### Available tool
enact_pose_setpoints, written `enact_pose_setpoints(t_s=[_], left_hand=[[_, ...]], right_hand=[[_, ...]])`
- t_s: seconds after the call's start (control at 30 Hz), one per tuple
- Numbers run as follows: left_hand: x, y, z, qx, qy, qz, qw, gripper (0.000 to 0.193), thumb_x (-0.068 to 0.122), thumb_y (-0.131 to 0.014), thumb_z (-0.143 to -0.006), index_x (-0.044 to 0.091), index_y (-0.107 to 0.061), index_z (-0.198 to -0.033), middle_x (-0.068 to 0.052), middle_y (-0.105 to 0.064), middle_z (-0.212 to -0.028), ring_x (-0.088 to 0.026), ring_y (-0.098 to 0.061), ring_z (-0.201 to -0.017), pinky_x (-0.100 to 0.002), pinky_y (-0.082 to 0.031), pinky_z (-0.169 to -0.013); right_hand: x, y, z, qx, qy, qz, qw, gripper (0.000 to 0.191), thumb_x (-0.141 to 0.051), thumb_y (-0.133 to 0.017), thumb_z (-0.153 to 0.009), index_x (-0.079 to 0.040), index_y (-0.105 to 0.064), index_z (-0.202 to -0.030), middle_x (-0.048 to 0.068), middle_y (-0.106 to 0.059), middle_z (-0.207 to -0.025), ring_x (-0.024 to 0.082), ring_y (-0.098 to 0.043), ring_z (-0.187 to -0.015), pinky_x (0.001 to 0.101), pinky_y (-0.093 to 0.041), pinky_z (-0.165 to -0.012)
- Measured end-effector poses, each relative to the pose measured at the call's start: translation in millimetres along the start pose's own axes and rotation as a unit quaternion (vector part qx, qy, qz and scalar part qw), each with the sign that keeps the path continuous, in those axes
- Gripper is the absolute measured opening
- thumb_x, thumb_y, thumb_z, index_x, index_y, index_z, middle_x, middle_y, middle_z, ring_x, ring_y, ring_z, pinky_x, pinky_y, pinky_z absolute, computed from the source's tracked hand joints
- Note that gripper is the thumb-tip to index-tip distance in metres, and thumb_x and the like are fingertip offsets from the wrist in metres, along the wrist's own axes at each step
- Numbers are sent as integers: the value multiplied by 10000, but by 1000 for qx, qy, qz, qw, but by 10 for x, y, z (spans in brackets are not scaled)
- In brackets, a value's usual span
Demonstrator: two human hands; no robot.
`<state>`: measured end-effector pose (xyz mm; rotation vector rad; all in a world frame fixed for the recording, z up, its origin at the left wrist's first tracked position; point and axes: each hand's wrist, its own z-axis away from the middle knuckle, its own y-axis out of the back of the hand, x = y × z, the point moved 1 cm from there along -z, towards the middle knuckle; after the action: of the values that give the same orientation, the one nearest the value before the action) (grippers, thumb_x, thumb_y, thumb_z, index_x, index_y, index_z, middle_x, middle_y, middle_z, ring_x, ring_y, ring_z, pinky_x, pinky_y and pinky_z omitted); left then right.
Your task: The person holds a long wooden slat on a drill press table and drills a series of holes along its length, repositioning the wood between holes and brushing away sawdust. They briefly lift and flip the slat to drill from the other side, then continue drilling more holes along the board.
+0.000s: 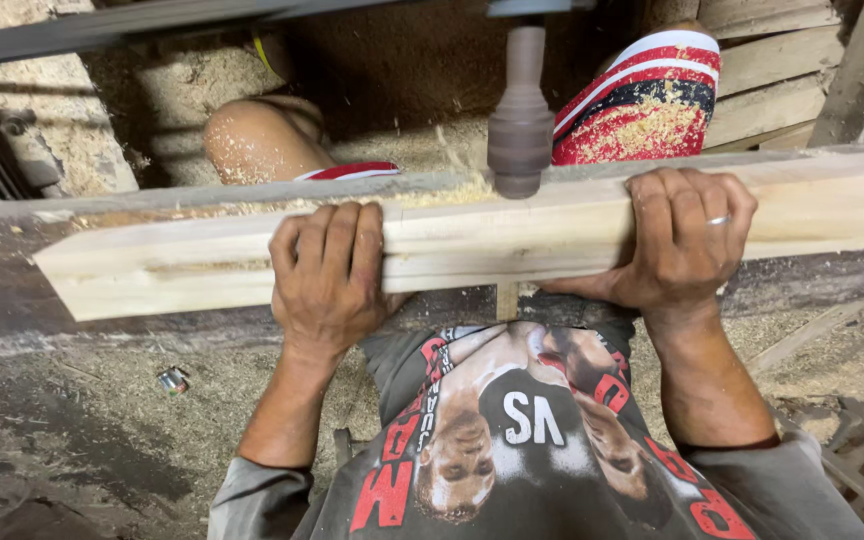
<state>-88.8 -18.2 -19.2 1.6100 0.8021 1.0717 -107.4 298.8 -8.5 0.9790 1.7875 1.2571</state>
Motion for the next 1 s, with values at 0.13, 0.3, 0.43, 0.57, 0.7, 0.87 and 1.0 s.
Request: enact_pose_setpoints(t_s=[0.13,0.3,0.43,0.57,0.7,0.87,1.0], left_hand=[[25,-27,21,8,-1,-22,1000,768,678,-721,-954,-13,-614,-1270,-135,-622,-1175,-299,-596,-1108,-460,-385,-1018],[74,33,101,24,4,-10,1000,803,666,-757,-899,-22,-610,-1286,-146,-617,-1208,-304,-580,-1130,-454,-376,-1059],[149,68,224,14,8,0,1000,784,576,-805,-771,-1,-627,-1271,-130,-629,-1202,-280,-599,-1139,-443,-387,-1056],[173,45,295,-2,2,-12,1000,753,560,-817,-787,10,-636,-1269,-122,-636,-1204,-269,-602,-1138,-429,-389,-1041],[109,60,234,18,-28,3,999,729,607,-783,-872,8,-633,-1259,-118,-639,-1198,-269,-605,-1152,-432,-389,-1043],[5,120,49,8,-84,-19,996,720,651,-707,-905,20,-649,-1247,-107,-650,-1173,-259,-606,-1116,-430,-401,-1050],[-68,112,-75,10,-122,-43,992,660,618,-710,-943,50,-646,-1272,-75,-652,-1207,-226,-608,-1154,-409,-402,-1094]], right_hand=[[-16,26,4,-4,2,0,1000,958,-873,-731,-792,34,-647,-1087,160,-610,-1035,339,-607,-960,497,-426,-1004],[-105,172,32,3,16,4,1000,955,-843,-782,-715,40,-654,-1054,169,-625,-1004,337,-608,-950,484,-437,-990],[-186,221,188,-20,-4,-18,1000,955,-868,-744,-805,28,-648,-1120,163,-620,-1060,335,-605,-1010,499,-426,-1037],[-197,176,400,-33,-28,-16,999,939,-870,-762,-809,12,-646,-1110,151,-631,-1069,328,-615,-1033,500,-422,-1040],[-203,135,507,-38,-40,0,998,946,-883,-728,-785,-2,-642,-1120,137,-621,-1041,305,-620,-1015,505,-414,-1020],[-330,178,577,-12,-64,5,998,913,-859,-761,-833,-12,-627,-1146,124,-623,-1059,292,-623,-1019,483,-409,-1013],[-416,185,619,-13,-99,15,995,903,-851,-766,-781,-21,-627,-1109,113,-623,-1040,288,-625,-986,475,-403,-974]])
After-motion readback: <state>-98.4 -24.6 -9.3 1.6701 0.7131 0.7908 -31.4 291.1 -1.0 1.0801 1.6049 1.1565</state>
